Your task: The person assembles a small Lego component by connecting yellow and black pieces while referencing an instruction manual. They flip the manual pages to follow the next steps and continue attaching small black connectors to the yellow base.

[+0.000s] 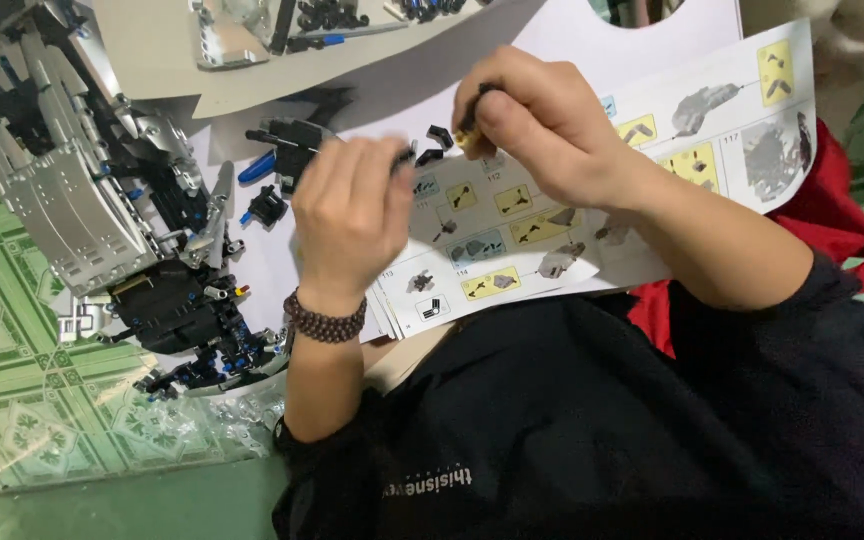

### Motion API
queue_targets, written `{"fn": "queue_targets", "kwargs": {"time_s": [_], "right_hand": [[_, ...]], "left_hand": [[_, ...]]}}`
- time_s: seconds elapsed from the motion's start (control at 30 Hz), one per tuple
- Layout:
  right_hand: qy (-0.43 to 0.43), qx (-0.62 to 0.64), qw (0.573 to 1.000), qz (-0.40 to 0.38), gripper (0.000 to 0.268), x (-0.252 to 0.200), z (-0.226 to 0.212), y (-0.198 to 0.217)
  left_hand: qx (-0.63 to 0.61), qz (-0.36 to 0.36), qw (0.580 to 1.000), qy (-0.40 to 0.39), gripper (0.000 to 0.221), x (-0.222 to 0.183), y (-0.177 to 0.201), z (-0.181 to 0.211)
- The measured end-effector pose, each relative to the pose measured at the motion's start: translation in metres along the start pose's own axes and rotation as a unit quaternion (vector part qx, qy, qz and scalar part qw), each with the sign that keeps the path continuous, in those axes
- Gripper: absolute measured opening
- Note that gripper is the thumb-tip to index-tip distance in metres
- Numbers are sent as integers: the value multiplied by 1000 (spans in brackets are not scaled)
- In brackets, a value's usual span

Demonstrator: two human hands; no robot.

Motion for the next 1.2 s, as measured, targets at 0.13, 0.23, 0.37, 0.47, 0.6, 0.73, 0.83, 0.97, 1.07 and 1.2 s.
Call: {"fn": "queue_targets", "kwargs": {"time_s": [0.13,0.23,0.37,0.47,0.6,0.73,0.83,0.97,1.07,1.2], "right_hand": [[-1,-16,1000,-17,24,7,4,-4],[-36,22,999,2,21,8,16,-1],[-34,-28,999,6,14,7,19,3],[-42,-36,998,13,14,7,20,4],[-45,-32,998,21,11,6,17,3],[-64,40,997,12,14,6,21,3],[-79,62,995,-18,20,8,21,0],[-81,106,990,-34,23,9,19,-3],[-59,66,995,-47,22,11,13,-8],[56,-98,992,-52,23,14,1,-12]], "left_hand": [[75,-25,996,50,35,8,3,-3],[131,-47,988,61,25,5,-4,-8],[147,-73,984,67,27,3,-11,-11],[132,-76,987,50,25,0,-20,-12],[82,-65,995,4,17,7,-12,7],[80,-69,994,0,12,6,-16,8],[29,-40,998,45,14,6,-8,-1],[-245,22,957,154,13,7,19,-8],[-408,-2,883,233,14,-4,4,-13],[-531,-27,804,268,22,-11,-15,-16]]}}
Point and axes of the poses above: each hand's wrist, its own x-axis towards the middle knuckle, its own y-axis out of the back of the hand, z = x × y, the point moved 7 cm from there along x, towards the middle knuckle, and after that the axes turned 9 degrees about x, right-handed, at the moved point
